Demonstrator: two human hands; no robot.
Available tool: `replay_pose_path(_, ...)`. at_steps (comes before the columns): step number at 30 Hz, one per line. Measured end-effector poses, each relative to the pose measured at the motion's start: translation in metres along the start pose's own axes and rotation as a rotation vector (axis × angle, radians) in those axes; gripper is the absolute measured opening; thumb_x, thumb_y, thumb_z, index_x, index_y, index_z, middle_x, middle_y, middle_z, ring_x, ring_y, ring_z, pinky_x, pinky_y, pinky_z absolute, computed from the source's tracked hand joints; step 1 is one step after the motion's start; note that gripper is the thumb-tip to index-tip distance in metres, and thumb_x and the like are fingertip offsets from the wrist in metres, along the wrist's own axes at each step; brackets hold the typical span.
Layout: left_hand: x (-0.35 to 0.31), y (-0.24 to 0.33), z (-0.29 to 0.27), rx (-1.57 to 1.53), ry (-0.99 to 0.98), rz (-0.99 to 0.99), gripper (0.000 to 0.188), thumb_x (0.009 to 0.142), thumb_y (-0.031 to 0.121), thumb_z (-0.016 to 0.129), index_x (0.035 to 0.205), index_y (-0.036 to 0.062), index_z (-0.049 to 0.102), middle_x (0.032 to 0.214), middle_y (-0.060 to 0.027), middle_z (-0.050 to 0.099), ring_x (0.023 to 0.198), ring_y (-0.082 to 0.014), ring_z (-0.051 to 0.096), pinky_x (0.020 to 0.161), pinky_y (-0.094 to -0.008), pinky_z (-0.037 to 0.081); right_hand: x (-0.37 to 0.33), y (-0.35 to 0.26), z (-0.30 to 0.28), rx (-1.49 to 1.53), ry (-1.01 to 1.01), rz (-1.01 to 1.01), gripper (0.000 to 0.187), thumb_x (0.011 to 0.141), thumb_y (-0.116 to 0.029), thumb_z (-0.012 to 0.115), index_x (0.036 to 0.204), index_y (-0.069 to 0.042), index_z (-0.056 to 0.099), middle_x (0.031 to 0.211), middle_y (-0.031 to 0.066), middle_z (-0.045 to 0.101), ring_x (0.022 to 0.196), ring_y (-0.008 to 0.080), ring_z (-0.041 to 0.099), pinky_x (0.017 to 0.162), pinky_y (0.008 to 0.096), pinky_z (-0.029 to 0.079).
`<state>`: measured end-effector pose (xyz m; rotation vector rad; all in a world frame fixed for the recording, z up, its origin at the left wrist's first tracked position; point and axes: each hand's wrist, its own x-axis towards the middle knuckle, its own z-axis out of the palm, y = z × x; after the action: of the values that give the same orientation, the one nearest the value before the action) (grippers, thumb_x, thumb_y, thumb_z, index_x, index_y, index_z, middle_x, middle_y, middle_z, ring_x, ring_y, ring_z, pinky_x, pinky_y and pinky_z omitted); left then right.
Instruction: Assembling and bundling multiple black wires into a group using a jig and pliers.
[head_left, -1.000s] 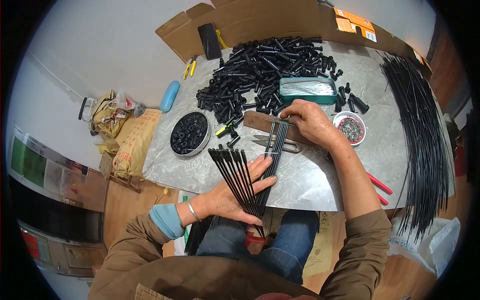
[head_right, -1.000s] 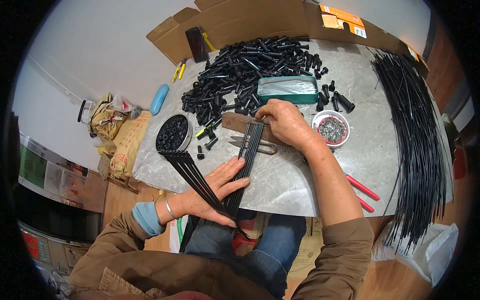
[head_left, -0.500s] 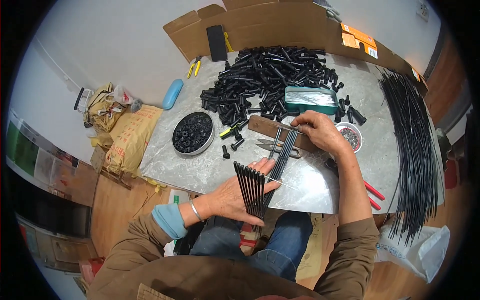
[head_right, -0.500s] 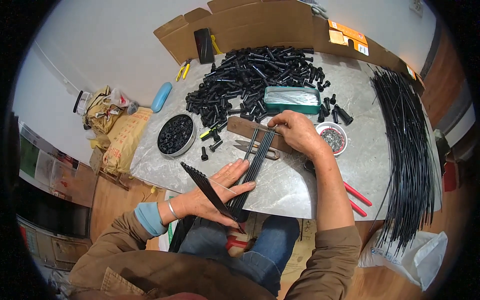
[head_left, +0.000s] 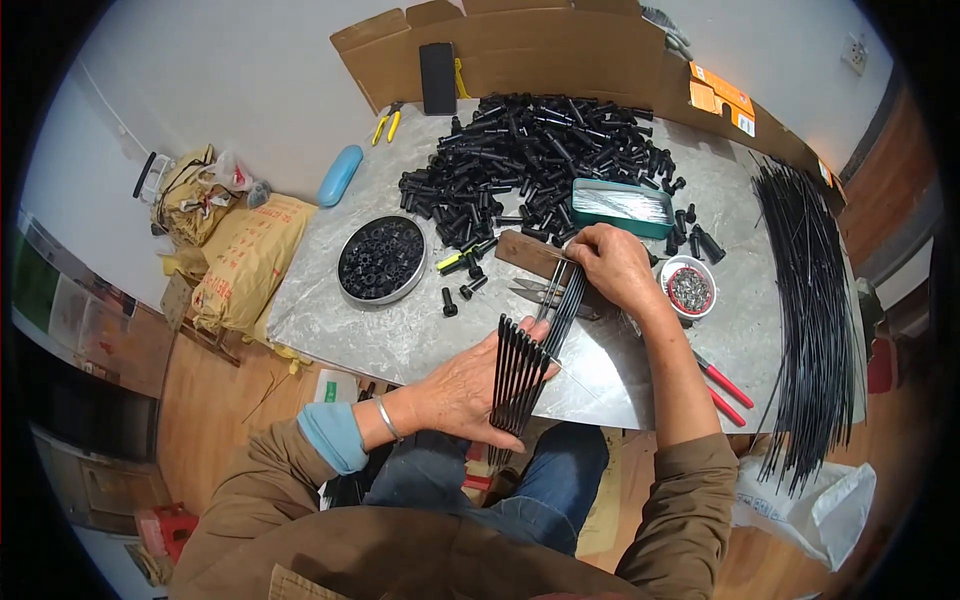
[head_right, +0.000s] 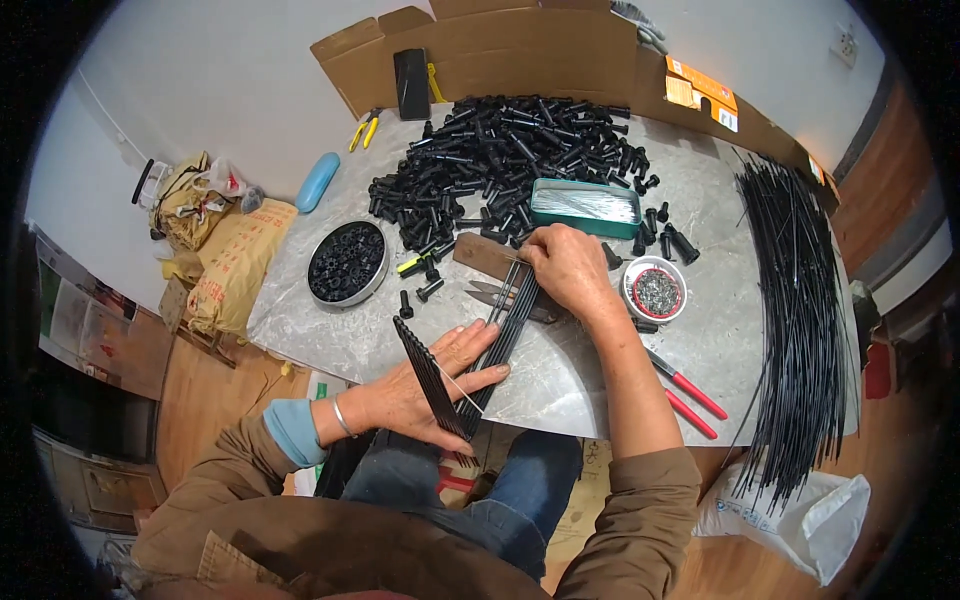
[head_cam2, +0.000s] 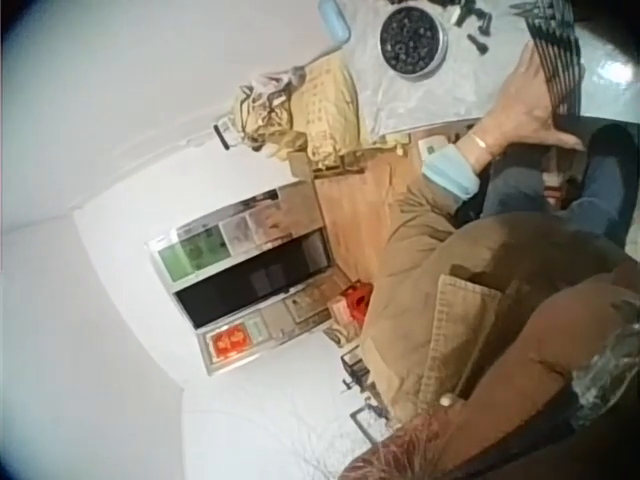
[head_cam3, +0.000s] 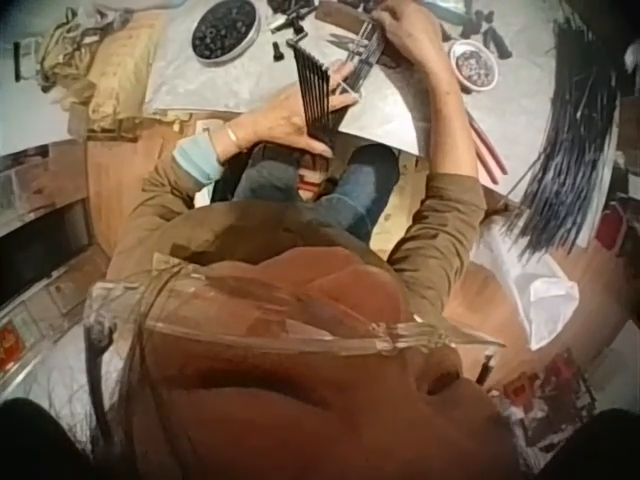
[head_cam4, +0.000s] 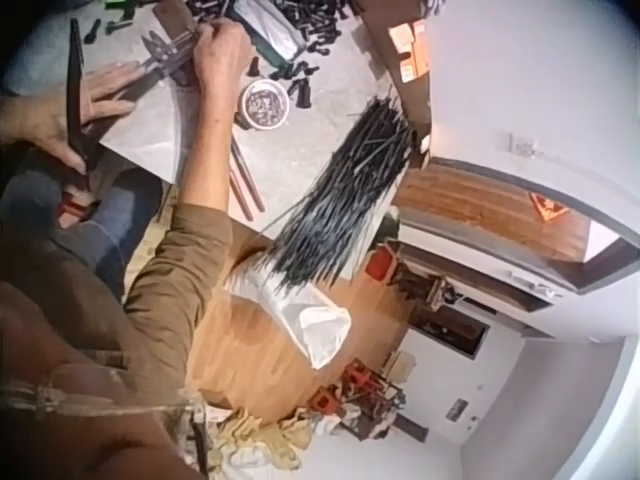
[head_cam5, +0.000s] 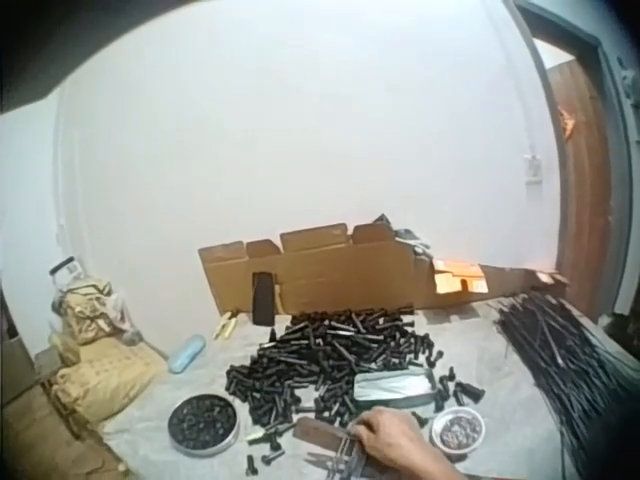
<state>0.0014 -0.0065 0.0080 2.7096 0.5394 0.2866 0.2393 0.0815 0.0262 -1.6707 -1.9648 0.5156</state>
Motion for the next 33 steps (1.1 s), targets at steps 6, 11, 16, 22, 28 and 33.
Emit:
replay_pose_path(6,-0.003,0.001,-0.003,-0.028,0.01,-0.013,0.101,0.065,0.056,0.076,0.145,0.0124,0.032,0.152,-0.0294,0.011,0.141,-0.0458,0.014,0.114,-0.0517,0.018,0.006,0.005,0.005,0.175,-0.013,0.063,0.022,0.084,-0.018,0.06,0.091,0.001,0.069,0.083,0.0126,0.069,0.078,0.0225,0.065,0.076,0.0332,0.049)
replay_pose_path(11,0.0,0.002,-0.003,-0.017,-0.017,-0.036,0.103,0.064,0.055,0.078,0.145,0.012,0.032,0.152,-0.0296,0.012,0.141,-0.0457,0.015,0.114,-0.0518,0.017,0.007,0.018,0.003,0.48,-0.115,0.07,0.021,0.089,-0.016,0.061,0.093,0.003,0.067,0.08,0.0031,0.066,0.074,0.0098,0.057,0.071,0.0263,0.048)
replay_pose_path(16,0.001,0.003,-0.005,-0.034,-0.049,-0.066,0.102,0.063,0.052,0.08,0.144,0.0106,0.033,0.151,-0.0294,0.013,0.14,-0.0455,0.016,0.114,-0.0522,0.016,0.01,0.018,0.0,0.507,-0.197,0.107,0.02,0.088,-0.017,0.062,0.092,0.003,0.067,0.079,0.002,0.065,0.072,0.0095,0.056,0.069,0.0255,0.047)
replay_pose_path(22,0.002,0.002,-0.002,0.032,-0.033,-0.042,0.1,0.065,0.059,0.074,0.143,0.0103,0.035,0.152,-0.0285,0.014,0.141,-0.0446,0.017,0.114,-0.0521,0.016,0.009,0.02,0.0,0.421,-0.162,0.109,0.021,0.087,-0.015,0.061,0.097,0.003,0.068,0.081,0.0049,0.067,0.075,0.0113,0.059,0.071,0.0269,0.047)
replay_pose_path(28,0.0,0.001,-0.003,0.035,0.018,0.016,0.098,0.068,0.058,0.072,0.142,0.0045,0.034,0.149,-0.0328,0.016,0.139,-0.0453,0.018,0.113,-0.0522,0.016,0.009,0.025,0.001,0.348,0.089,0.028,0.023,0.086,-0.014,0.061,0.099,0.003,0.068,0.084,0.01,0.069,0.078,0.0148,0.062,0.072,0.0284,0.048)
replay_pose_path(33,-0.006,-0.003,0.002,0.01,-0.034,-0.041,0.102,0.066,0.061,0.071,0.144,0.0089,0.032,0.152,-0.0287,0.013,0.141,-0.0453,0.015,0.114,-0.0518,0.014,0.011,-0.006,-0.004,0.167,0.24,-0.042,0.02,0.085,-0.015,0.062,0.094,0.001,0.069,0.083,0.012,0.069,0.076,0.0177,0.064,0.071,0.03,0.049)
